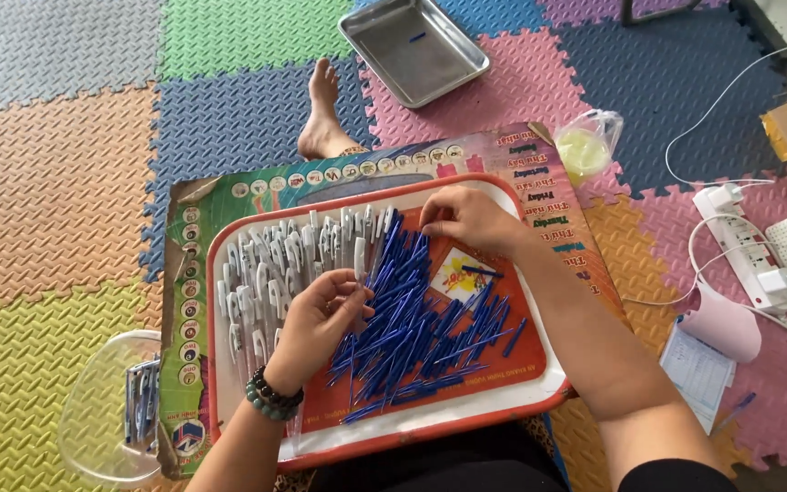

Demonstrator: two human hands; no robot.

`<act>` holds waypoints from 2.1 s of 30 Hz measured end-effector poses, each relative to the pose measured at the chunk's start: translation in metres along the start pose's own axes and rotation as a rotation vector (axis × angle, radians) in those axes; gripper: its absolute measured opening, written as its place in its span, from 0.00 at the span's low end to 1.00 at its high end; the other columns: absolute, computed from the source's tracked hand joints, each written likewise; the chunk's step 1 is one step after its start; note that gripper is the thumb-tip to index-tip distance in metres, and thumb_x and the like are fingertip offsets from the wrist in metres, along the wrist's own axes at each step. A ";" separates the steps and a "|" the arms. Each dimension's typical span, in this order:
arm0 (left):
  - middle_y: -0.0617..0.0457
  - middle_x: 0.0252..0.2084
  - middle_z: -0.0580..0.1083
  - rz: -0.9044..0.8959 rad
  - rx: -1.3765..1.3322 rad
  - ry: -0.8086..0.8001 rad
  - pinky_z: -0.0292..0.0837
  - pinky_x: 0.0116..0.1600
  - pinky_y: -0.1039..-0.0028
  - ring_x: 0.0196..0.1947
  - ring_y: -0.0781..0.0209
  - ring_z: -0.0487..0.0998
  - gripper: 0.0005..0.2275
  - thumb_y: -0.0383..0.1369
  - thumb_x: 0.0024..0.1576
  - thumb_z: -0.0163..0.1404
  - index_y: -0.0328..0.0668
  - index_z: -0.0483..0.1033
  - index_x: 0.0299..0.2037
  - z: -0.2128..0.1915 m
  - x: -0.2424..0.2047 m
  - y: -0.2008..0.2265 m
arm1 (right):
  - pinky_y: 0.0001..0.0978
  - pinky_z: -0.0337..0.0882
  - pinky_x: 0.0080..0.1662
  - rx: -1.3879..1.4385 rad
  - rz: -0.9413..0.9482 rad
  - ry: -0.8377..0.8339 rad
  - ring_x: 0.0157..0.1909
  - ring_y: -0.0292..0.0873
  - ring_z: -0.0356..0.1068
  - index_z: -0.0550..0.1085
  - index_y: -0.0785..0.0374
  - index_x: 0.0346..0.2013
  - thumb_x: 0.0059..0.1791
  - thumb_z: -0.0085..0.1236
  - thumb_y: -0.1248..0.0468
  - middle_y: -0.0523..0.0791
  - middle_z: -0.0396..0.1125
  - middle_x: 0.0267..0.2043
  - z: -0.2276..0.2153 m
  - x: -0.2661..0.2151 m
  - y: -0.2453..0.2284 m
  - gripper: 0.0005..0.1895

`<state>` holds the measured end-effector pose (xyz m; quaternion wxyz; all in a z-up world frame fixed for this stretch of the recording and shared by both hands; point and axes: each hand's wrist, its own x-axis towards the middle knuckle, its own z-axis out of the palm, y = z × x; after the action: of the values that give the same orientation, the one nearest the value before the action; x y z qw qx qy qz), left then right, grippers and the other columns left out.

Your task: Assembling ballpoint pens by inserting refills into barrels and attaching caps on a tray.

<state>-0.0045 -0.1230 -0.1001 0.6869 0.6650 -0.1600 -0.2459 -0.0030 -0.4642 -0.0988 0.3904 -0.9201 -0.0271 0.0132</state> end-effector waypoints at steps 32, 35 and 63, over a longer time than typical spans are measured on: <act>0.43 0.46 0.85 0.088 0.117 -0.082 0.91 0.44 0.65 0.39 0.56 0.89 0.16 0.29 0.65 0.61 0.35 0.84 0.63 0.008 -0.003 -0.011 | 0.40 0.80 0.45 0.389 -0.162 0.173 0.42 0.45 0.81 0.86 0.63 0.53 0.57 0.66 0.67 0.53 0.84 0.43 -0.013 -0.059 -0.109 0.10; 0.43 0.50 0.85 0.099 0.084 -0.080 0.91 0.45 0.64 0.40 0.56 0.89 0.17 0.28 0.67 0.57 0.35 0.81 0.66 0.008 -0.004 -0.005 | 0.45 0.80 0.48 -0.056 -0.064 0.106 0.45 0.49 0.81 0.86 0.57 0.51 0.56 0.66 0.62 0.49 0.83 0.42 -0.018 -0.074 -0.082 0.09; 0.38 0.53 0.84 0.119 0.124 -0.201 0.90 0.50 0.57 0.44 0.51 0.90 0.20 0.24 0.69 0.53 0.35 0.76 0.71 0.008 -0.006 -0.007 | 0.40 0.86 0.51 0.645 -0.057 0.372 0.44 0.50 0.85 0.79 0.61 0.56 0.57 0.70 0.67 0.55 0.81 0.45 0.013 -0.045 -0.106 0.14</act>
<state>-0.0150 -0.1259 -0.1055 0.6382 0.6676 -0.2820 -0.2598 -0.0532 -0.3839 -0.0311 0.6588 -0.7352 0.0246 -0.1573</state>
